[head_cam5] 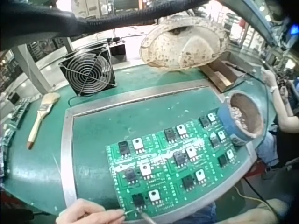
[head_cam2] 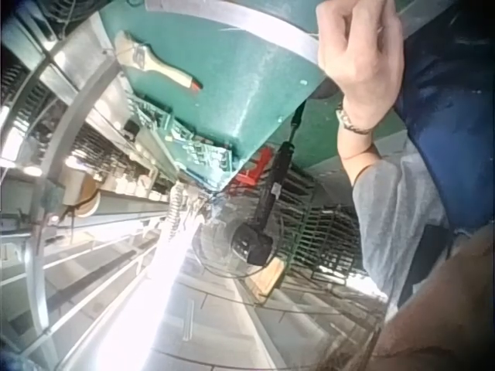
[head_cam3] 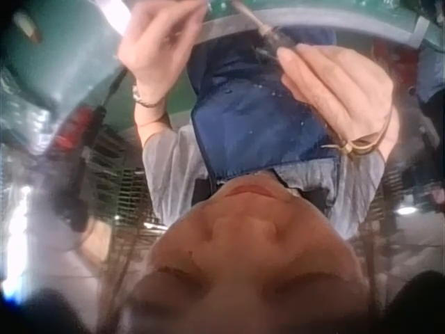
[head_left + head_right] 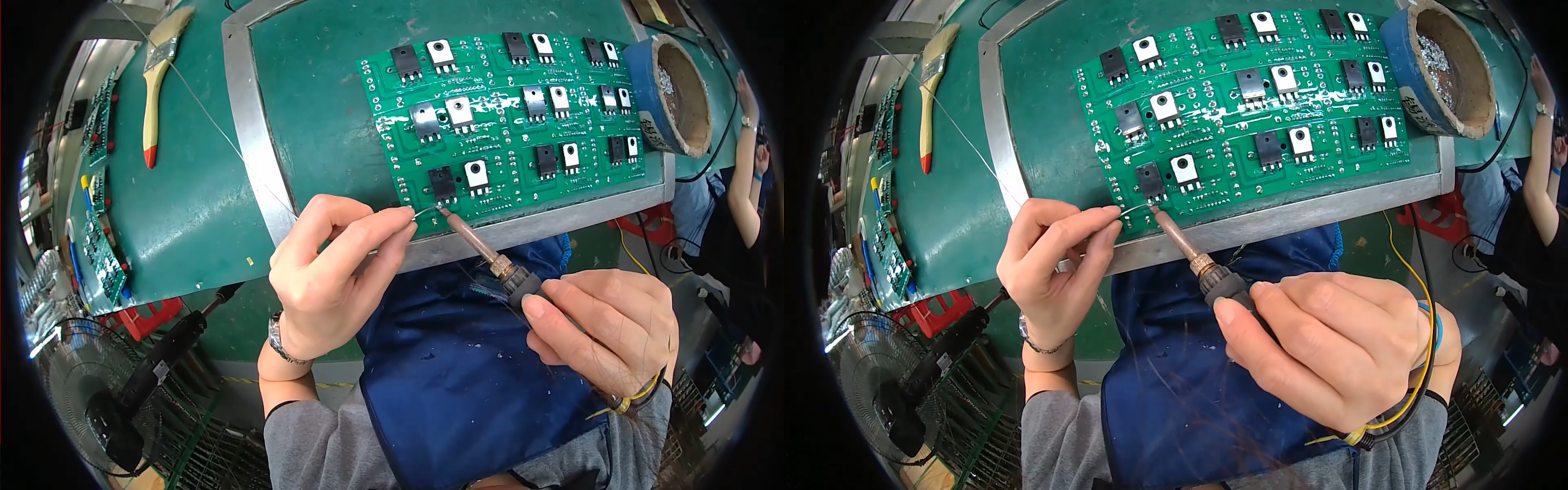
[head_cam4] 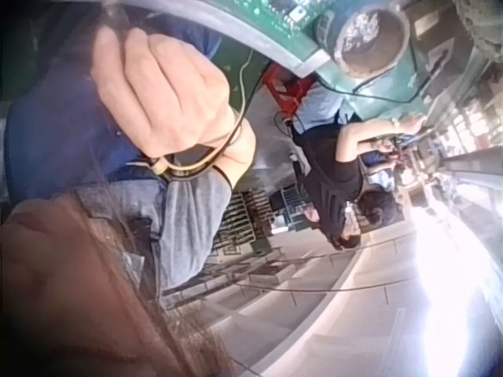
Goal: The person solders electronic components onto a circuit board using a soldering iron and solder wire, snaps the board into smaller pieces by hand, and carries the gathered circuit boards across the workshop.
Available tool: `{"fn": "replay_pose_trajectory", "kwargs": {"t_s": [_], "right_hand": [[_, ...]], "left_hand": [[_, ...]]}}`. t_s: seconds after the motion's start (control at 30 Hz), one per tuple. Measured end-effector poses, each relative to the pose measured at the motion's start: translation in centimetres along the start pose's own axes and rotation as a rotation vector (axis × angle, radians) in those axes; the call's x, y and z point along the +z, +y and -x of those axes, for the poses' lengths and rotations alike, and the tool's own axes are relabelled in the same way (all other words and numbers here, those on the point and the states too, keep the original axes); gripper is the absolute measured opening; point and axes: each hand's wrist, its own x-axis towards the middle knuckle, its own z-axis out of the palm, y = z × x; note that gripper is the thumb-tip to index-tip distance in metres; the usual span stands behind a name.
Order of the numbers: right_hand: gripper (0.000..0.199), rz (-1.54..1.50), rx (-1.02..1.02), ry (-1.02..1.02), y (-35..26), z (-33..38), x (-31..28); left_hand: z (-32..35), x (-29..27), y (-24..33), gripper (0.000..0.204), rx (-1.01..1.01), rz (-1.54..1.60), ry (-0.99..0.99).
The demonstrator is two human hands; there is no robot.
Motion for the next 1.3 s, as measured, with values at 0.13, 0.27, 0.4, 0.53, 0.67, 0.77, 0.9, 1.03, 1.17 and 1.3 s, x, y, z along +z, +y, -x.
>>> {"fn": "replay_pose_trajectory", "kwargs": {"t_s": [0.13, 0.27, 0.4, 0.53, 0.67, 0.77, 0.9, 1.03, 1.17, 1.3], "right_hand": [[0.022, 0.009, -0.027, 0.018, 0.2, 0.0, 0.1], [0.021, 0.0, -0.006, 0.004, 0.1, -0.1, 0.0], [0.021, -0.001, -0.009, 0.016, 0.1, 0.1, 0.1], [0.021, 0.0, -0.023, 0.033, 0.1, 0.2, 0.1], [0.021, -0.011, -0.013, 0.044, 0.1, 0.2, 0.2], [0.021, -0.016, -0.017, 0.052, 0.2, 0.3, 0.3], [0.021, -0.007, -0.025, 0.087, 0.3, 0.5, 0.7], [0.022, -0.006, -0.016, 0.067, 0.2, 0.5, 0.4], [0.025, -0.07, 0.016, 0.015, -0.3, 0.3, -1.1], [0.03, -0.04, 0.111, -0.045, -0.6, 0.5, -2.4]], "left_hand": [[-0.2, 0.1, 0.0, 0.023, 0.012, 0.0, -0.013], [-0.4, 0.1, -0.2, 0.023, 0.04, 0.001, -0.024], [-0.5, 0.2, -0.3, 0.025, 0.091, -0.053, -0.023], [-0.4, 0.2, -0.3, 0.027, 0.102, -0.075, -0.023], [-0.4, 0.1, 0.0, 0.029, 0.101, -0.079, -0.044], [-0.3, 0.0, 0.1, 0.03, 0.061, -0.065, -0.06], [-0.3, -0.2, 0.0, 0.03, 0.042, -0.033, -0.014], [0.1, -0.3, 0.2, 0.027, -0.042, 0.017, 0.014], [0.3, -0.4, -0.1, 0.027, 0.058, -0.063, 0.034], [-0.3, 0.3, 0.6, 0.028, 0.109, -0.029, 0.029]]}}
